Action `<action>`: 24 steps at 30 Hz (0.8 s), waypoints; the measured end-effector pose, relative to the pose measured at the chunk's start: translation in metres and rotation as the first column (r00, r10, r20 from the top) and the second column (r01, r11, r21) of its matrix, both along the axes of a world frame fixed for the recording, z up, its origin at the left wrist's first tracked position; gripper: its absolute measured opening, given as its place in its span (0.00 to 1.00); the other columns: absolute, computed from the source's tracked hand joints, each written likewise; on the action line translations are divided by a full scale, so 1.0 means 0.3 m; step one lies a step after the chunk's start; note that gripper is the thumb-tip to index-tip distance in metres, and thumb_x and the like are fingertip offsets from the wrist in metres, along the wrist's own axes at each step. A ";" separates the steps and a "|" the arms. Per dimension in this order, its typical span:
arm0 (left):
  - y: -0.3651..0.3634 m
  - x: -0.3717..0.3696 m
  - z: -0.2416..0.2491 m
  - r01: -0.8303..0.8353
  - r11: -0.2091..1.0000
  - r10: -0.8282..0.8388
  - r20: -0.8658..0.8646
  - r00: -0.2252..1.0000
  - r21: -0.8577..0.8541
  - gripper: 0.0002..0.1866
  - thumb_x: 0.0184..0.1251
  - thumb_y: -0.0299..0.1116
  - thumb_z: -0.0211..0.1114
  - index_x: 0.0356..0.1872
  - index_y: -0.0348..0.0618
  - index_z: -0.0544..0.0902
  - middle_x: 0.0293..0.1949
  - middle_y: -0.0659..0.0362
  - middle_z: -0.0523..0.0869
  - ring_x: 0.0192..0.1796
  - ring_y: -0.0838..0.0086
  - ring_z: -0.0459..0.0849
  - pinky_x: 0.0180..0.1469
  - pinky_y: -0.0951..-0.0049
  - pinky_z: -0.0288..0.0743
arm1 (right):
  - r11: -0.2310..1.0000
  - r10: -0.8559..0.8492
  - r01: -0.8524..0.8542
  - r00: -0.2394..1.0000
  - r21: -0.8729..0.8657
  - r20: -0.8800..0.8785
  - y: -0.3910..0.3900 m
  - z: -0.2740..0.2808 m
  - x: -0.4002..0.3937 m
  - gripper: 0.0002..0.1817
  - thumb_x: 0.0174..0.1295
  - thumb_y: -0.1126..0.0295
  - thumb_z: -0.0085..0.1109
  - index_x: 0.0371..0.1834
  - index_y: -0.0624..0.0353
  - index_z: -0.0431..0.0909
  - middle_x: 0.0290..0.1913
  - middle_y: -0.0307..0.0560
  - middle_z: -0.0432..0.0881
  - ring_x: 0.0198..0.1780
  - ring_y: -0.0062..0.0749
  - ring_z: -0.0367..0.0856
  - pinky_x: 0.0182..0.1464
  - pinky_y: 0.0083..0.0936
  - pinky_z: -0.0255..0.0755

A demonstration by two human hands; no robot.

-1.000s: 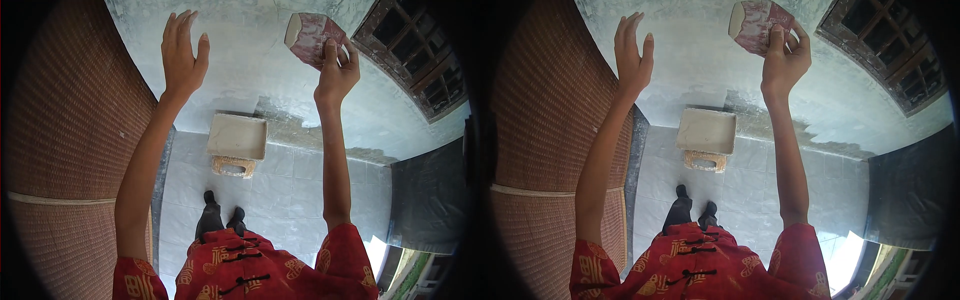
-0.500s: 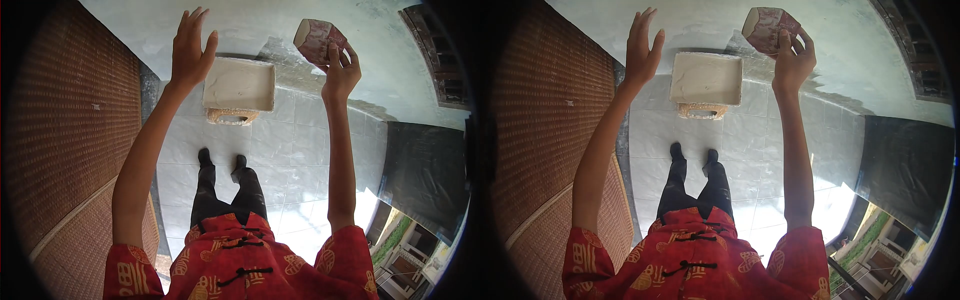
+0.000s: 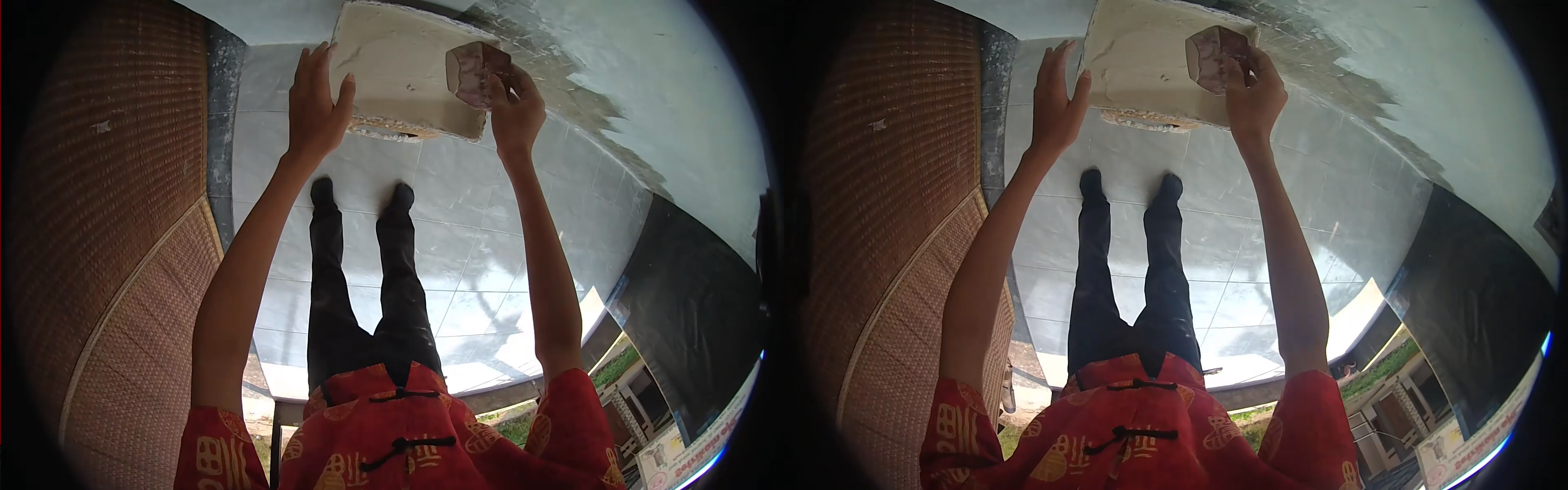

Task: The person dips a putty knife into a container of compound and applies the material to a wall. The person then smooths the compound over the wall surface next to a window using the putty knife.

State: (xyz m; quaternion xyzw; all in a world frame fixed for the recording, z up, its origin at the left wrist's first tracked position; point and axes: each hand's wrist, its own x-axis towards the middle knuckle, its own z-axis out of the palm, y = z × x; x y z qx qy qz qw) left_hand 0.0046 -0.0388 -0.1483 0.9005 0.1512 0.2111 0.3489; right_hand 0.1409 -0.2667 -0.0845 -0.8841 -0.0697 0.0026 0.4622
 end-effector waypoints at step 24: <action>-0.088 -0.139 -0.461 -0.527 0.506 0.256 -0.465 0.847 -0.682 0.30 0.78 0.48 0.55 0.71 0.36 0.69 0.63 0.42 0.80 0.65 0.57 0.79 0.68 0.65 0.67 | 0.823 0.534 -0.495 0.842 -0.277 0.080 0.238 -0.455 -0.132 0.11 0.63 0.73 0.63 0.48 0.52 0.85 0.39 0.51 0.89 0.37 0.48 0.88 0.39 0.38 0.81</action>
